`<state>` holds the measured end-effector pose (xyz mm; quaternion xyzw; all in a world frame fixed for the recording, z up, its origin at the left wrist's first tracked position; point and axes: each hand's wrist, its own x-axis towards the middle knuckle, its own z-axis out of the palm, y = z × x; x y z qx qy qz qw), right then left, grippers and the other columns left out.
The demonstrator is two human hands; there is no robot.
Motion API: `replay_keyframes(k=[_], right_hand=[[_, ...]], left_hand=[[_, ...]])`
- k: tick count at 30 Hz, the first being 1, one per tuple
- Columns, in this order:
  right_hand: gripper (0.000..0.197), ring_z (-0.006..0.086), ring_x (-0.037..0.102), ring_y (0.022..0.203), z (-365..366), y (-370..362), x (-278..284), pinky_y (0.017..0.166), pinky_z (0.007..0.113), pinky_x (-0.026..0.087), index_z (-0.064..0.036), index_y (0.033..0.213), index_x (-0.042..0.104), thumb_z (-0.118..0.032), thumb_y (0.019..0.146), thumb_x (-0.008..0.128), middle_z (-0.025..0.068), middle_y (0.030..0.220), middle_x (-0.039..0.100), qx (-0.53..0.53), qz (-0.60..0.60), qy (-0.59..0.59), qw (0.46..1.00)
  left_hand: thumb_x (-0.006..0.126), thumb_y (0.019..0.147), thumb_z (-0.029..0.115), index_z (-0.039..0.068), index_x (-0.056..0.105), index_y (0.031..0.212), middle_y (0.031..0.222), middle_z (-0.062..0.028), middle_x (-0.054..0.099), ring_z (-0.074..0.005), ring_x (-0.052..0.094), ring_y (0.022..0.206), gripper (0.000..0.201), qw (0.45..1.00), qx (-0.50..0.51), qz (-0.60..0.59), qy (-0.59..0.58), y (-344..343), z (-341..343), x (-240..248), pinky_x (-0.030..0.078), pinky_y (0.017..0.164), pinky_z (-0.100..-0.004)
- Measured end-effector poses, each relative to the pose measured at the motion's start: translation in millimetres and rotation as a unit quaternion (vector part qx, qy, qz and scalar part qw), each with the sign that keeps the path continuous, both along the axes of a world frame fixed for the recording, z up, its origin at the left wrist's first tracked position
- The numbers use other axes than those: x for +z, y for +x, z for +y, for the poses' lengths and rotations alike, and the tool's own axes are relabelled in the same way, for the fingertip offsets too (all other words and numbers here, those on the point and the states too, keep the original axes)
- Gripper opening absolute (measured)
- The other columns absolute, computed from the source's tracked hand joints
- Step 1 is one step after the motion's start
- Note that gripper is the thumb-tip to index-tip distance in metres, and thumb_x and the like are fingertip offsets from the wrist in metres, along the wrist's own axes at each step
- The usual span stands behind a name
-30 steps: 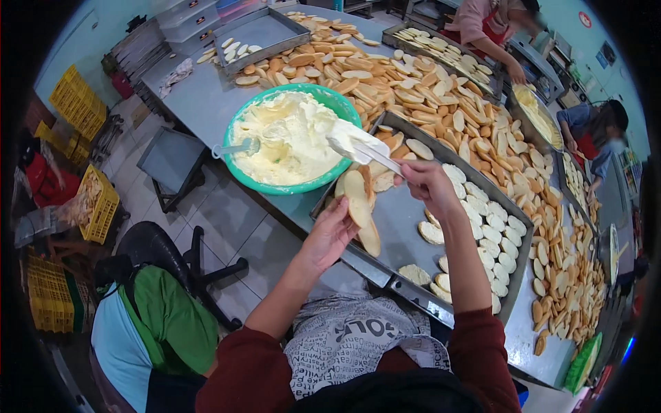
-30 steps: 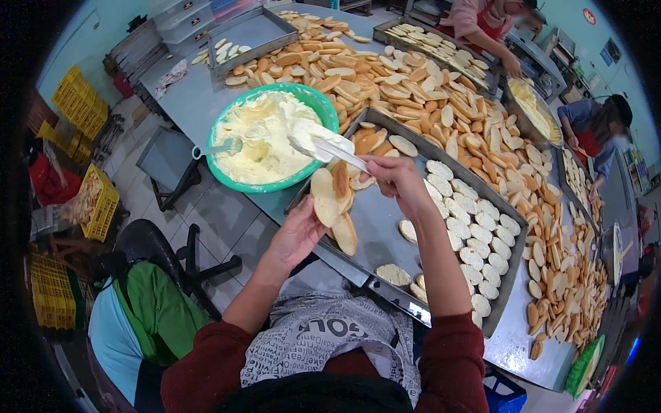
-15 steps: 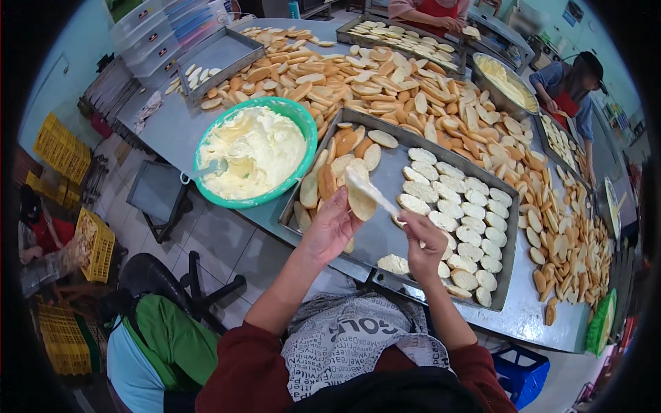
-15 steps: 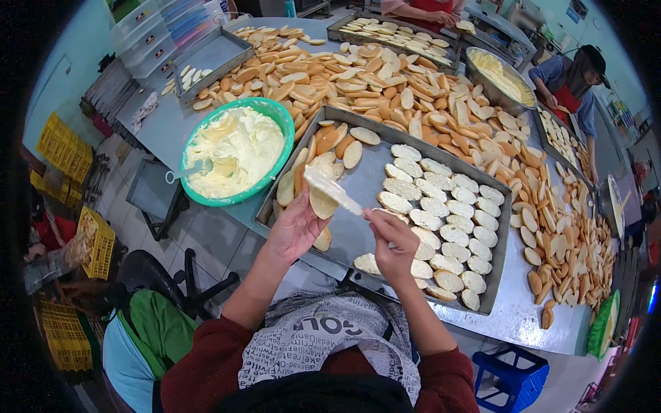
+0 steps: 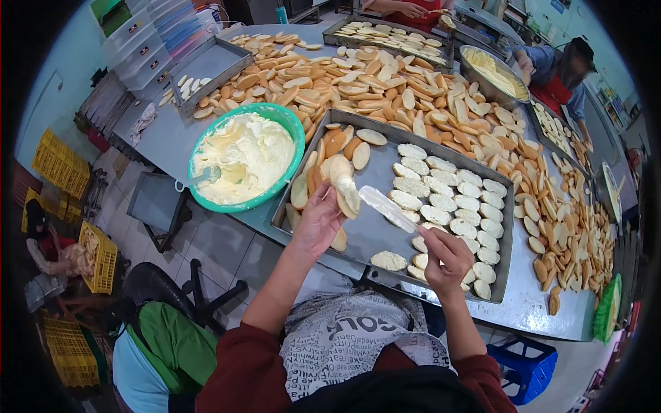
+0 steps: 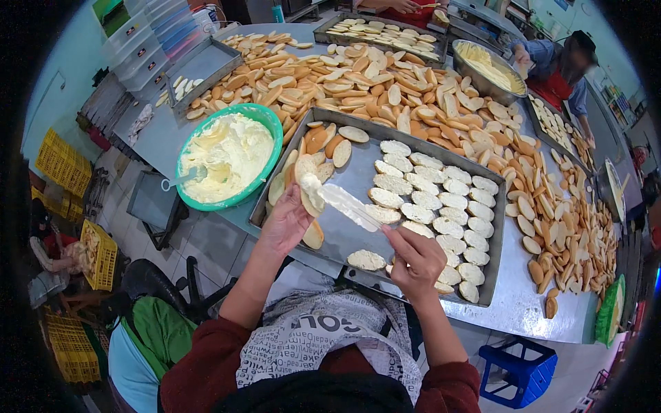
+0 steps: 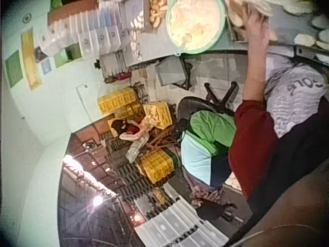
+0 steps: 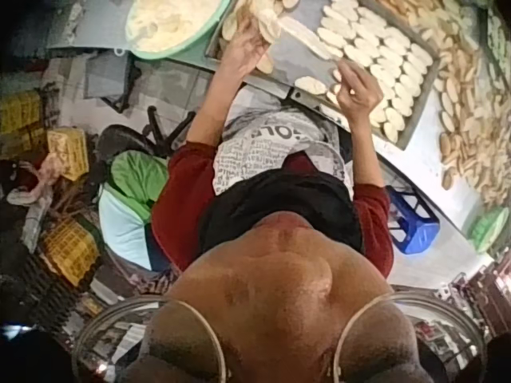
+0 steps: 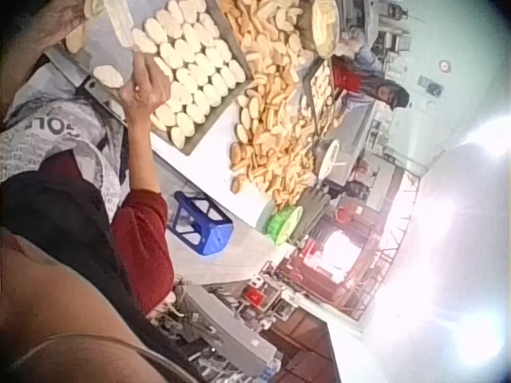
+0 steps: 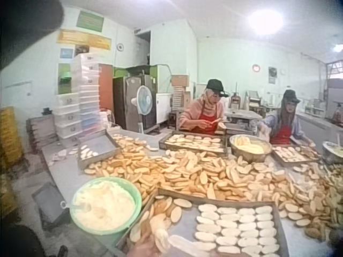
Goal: The person spreads a white creamy filling onto sliced bread rolls using a plastic spatula. They pick up a roll, scoop filling from a green bowl, spread it evenly, and place the roll onto a metal tray. The process is repeated continuously for multiple rolls.
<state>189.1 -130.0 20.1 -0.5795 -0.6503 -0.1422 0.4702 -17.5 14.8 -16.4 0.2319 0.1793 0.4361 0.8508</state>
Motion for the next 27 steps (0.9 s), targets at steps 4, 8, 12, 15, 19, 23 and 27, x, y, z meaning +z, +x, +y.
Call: replay_keyframes(k=[4, 8, 12, 15, 19, 23, 27], right_hand=[[0.049, 0.0195, 0.062, 0.063, -4, -9, 9, 0.055, 0.028, 0.045, -0.0139, 0.098, 0.073, 0.009, 0.056, 0.06, 0.0057, 0.081, 0.068, 0.01, -0.023, -0.034, 0.999], [0.053, 0.0166, 0.057, 0.059, -19, -1, 0, 0.052, 0.029, 0.04, -0.0161, 0.101, 0.073, 0.005, 0.054, 0.06, 0.0032, 0.083, 0.068, 0.015, -0.062, -0.046, 0.997], [0.059, 0.0144, 0.051, 0.055, -27, 0, -9, 0.052, 0.029, 0.036, -0.0178, 0.105, 0.072, 0.001, 0.052, 0.058, 0.0005, 0.089, 0.067, -0.027, -0.103, -0.007, 0.994], [0.059, 0.014, 0.05, 0.056, -15, -8, -22, 0.054, 0.029, 0.036, -0.018, 0.107, 0.072, 0.001, 0.053, 0.059, 0.0008, 0.094, 0.067, -0.05, -0.102, 0.022, 0.993], [0.057, 0.0172, 0.054, 0.062, 10, -8, -33, 0.058, 0.031, 0.038, -0.0159, 0.106, 0.072, 0.004, 0.054, 0.059, 0.005, 0.095, 0.067, -0.078, -0.086, 0.032, 0.993], [0.056, 0.0188, 0.058, 0.067, 29, -3, -31, 0.06, 0.032, 0.039, -0.0153, 0.106, 0.072, 0.005, 0.056, 0.06, 0.0061, 0.095, 0.067, -0.121, -0.067, 0.021, 0.99], [0.054, 0.0181, 0.057, 0.064, 29, -1, -31, 0.058, 0.031, 0.038, -0.0171, 0.106, 0.072, 0.007, 0.059, 0.06, 0.0049, 0.092, 0.067, -0.124, -0.033, 0.046, 0.991]], left_hand=[[0.062, 0.087, 0.012, 0.018, 0.043, 0.127, 0.113, 0.0023, 0.058, -0.0143, 0.057, 0.107, 0.044, 1.0, -0.016, 0.014, 0.014, 10, -3, -1, 0.048, 0.092, -0.032], [0.061, 0.087, 0.009, 0.021, 0.043, 0.126, 0.114, 0.0038, 0.057, -0.0129, 0.057, 0.107, 0.045, 0.999, 0.014, 0.034, -0.005, 6, 0, 6, 0.048, 0.09, -0.032], [0.061, 0.088, 0.013, 0.022, 0.043, 0.125, 0.116, 0.004, 0.056, -0.0132, 0.057, 0.107, 0.042, 0.998, -0.005, 0.048, -0.039, 9, -5, 1, 0.048, 0.088, -0.0313], [0.061, 0.09, 0.022, 0.021, 0.043, 0.126, 0.12, 0.004, 0.055, -0.0132, 0.057, 0.107, 0.04, 0.998, -0.041, 0.031, -0.025, 20, -15, -7, 0.05, 0.087, -0.0315], [0.059, 0.092, 0.027, 0.019, 0.042, 0.128, 0.12, 0.0026, 0.055, -0.0127, 0.057, 0.106, 0.041, 0.996, -0.084, 0.029, -0.029, 28, -26, -7, 0.051, 0.085, -0.0301], [0.057, 0.093, 0.026, 0.019, 0.043, 0.124, 0.115, 0.0008, 0.057, -0.012, 0.059, 0.101, 0.035, 0.993, -0.114, 0.034, -0.027, 27, -29, 1, 0.051, 0.083, -0.0288], [0.057, 0.094, 0.025, 0.018, 0.043, 0.122, 0.111, 0.0001, 0.059, -0.0119, 0.06, 0.098, 0.032, 0.993, -0.104, 0.043, -0.042, 27, -31, 7, 0.052, 0.083, -0.028]])
